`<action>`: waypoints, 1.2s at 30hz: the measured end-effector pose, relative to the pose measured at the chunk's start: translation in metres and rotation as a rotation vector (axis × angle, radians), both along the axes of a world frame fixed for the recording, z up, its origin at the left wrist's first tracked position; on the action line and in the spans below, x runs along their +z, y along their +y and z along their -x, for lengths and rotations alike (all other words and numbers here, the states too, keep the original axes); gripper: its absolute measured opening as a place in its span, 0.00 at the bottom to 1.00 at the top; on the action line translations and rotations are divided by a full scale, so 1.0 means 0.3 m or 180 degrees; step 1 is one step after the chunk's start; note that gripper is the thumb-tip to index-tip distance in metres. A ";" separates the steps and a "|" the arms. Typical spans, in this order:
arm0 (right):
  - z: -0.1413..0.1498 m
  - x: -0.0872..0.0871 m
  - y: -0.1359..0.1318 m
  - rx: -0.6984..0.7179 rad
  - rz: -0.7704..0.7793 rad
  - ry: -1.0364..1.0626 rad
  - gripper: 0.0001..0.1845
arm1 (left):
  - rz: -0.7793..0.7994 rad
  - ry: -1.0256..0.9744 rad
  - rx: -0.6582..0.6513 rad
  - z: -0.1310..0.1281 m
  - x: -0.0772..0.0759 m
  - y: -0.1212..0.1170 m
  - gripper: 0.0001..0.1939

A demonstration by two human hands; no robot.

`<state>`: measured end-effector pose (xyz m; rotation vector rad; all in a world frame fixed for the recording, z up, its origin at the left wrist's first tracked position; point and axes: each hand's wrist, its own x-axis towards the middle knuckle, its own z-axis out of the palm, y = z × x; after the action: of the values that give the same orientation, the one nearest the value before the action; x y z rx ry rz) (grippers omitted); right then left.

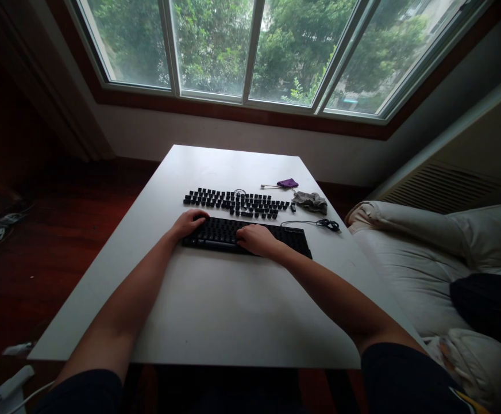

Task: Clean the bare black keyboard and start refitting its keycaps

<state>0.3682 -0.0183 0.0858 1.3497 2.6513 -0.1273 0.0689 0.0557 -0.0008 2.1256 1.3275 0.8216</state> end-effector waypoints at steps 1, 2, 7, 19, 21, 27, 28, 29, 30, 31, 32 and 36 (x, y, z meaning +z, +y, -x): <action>-0.002 -0.001 0.001 0.0000 0.0021 -0.0006 0.10 | -0.0004 0.0004 -0.0002 0.001 -0.002 0.001 0.16; -0.003 -0.003 0.002 -0.0006 0.0035 -0.0014 0.10 | -0.0011 0.0004 -0.0002 0.002 -0.004 0.003 0.16; 0.004 -0.019 -0.009 -0.0096 0.0016 -0.0069 0.12 | -0.0062 -0.0030 -0.0010 0.007 -0.021 0.013 0.16; 0.004 -0.039 -0.047 -0.0206 -0.0214 0.0072 0.10 | -0.0179 -0.0107 0.0143 0.011 -0.029 0.022 0.15; 0.006 -0.045 -0.045 -0.0247 -0.0222 0.0078 0.10 | -0.0253 -0.0197 0.0182 0.015 -0.030 0.027 0.15; 0.015 -0.062 -0.033 -0.0339 -0.0345 0.0147 0.10 | -0.0312 -0.0557 0.0090 0.020 -0.028 0.026 0.15; 0.014 -0.065 -0.031 -0.0341 -0.0360 0.0139 0.10 | -0.0298 -0.0571 0.0076 0.019 -0.028 0.025 0.15; 0.013 -0.067 -0.030 -0.0334 -0.0371 0.0130 0.10 | -0.0290 -0.0570 0.0070 0.018 -0.028 0.025 0.14; 0.011 -0.069 -0.029 -0.0321 -0.0382 0.0122 0.10 | -0.0294 -0.0559 0.0067 0.017 -0.029 0.025 0.14; 0.009 -0.071 -0.027 -0.0305 -0.0395 0.0119 0.10 | -0.0311 -0.0537 0.0065 0.016 -0.030 0.025 0.14; 0.007 -0.072 -0.026 -0.0291 -0.0411 0.0117 0.10 | -0.0336 -0.0511 0.0064 0.015 -0.031 0.026 0.14; 0.004 -0.071 -0.018 -0.0309 -0.0429 0.0104 0.10 | -0.0421 -0.0439 0.0032 0.011 -0.030 0.026 0.12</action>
<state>0.3671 -0.0237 0.0644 1.5307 2.6641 0.0184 0.0656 0.0636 -0.0097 2.1201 1.2442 1.0667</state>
